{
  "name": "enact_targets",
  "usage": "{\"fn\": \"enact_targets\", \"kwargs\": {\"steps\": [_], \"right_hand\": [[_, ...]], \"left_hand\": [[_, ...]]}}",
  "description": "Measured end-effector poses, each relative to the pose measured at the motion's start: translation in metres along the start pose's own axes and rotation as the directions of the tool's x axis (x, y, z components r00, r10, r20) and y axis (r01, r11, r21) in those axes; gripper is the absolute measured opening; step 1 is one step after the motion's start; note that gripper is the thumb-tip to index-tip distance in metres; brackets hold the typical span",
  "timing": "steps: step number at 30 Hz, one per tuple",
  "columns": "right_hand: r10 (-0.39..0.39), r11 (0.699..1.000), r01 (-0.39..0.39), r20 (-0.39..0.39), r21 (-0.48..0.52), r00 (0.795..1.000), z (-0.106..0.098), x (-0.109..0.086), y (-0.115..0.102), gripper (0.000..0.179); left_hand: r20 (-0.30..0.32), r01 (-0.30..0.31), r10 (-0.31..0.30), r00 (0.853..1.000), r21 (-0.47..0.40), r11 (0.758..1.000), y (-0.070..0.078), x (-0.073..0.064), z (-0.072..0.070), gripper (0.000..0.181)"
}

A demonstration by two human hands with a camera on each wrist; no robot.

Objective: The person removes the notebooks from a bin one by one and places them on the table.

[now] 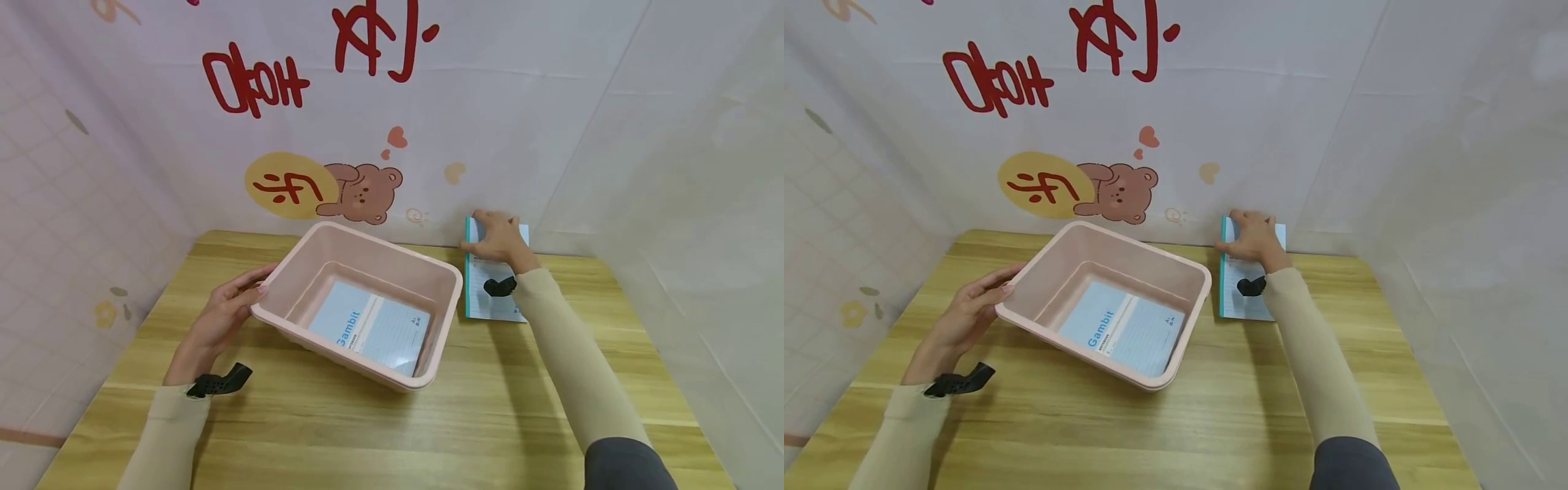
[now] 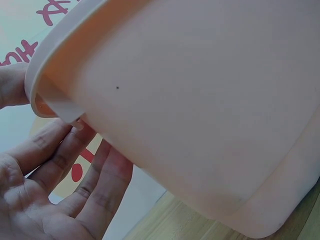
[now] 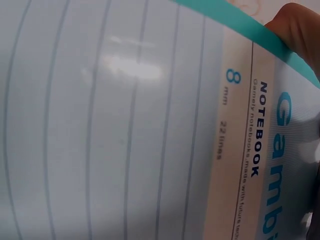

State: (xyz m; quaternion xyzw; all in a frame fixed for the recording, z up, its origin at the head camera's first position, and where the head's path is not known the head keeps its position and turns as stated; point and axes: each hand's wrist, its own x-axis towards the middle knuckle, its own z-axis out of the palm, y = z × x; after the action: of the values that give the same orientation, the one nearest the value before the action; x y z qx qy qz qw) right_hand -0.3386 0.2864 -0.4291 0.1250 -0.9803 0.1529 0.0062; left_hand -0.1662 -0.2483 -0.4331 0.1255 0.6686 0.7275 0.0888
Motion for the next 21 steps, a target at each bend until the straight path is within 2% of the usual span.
{"fn": "enact_targets", "kwargs": {"steps": [10,17,21], "right_hand": [[0.012,0.999,-0.008,0.089,-0.043,0.996,0.024,-0.003,0.0,0.088],[0.016,0.998,-0.01,0.092,-0.068,0.996,0.037,-0.003,0.005,0.088],[0.002,0.999,0.001,0.086,-0.034,0.996,0.044,-0.002,0.007,0.081]], "left_hand": [[-0.013,0.011,-0.011,1.0,0.004,1.0,-0.001,0.001,-0.001,0.046],[-0.015,0.0,0.0,1.0,-0.013,1.0,0.0,0.001,0.002,0.045],[-0.03,-0.003,0.002,1.0,-0.026,1.0,-0.001,0.0,0.003,0.044]]}}
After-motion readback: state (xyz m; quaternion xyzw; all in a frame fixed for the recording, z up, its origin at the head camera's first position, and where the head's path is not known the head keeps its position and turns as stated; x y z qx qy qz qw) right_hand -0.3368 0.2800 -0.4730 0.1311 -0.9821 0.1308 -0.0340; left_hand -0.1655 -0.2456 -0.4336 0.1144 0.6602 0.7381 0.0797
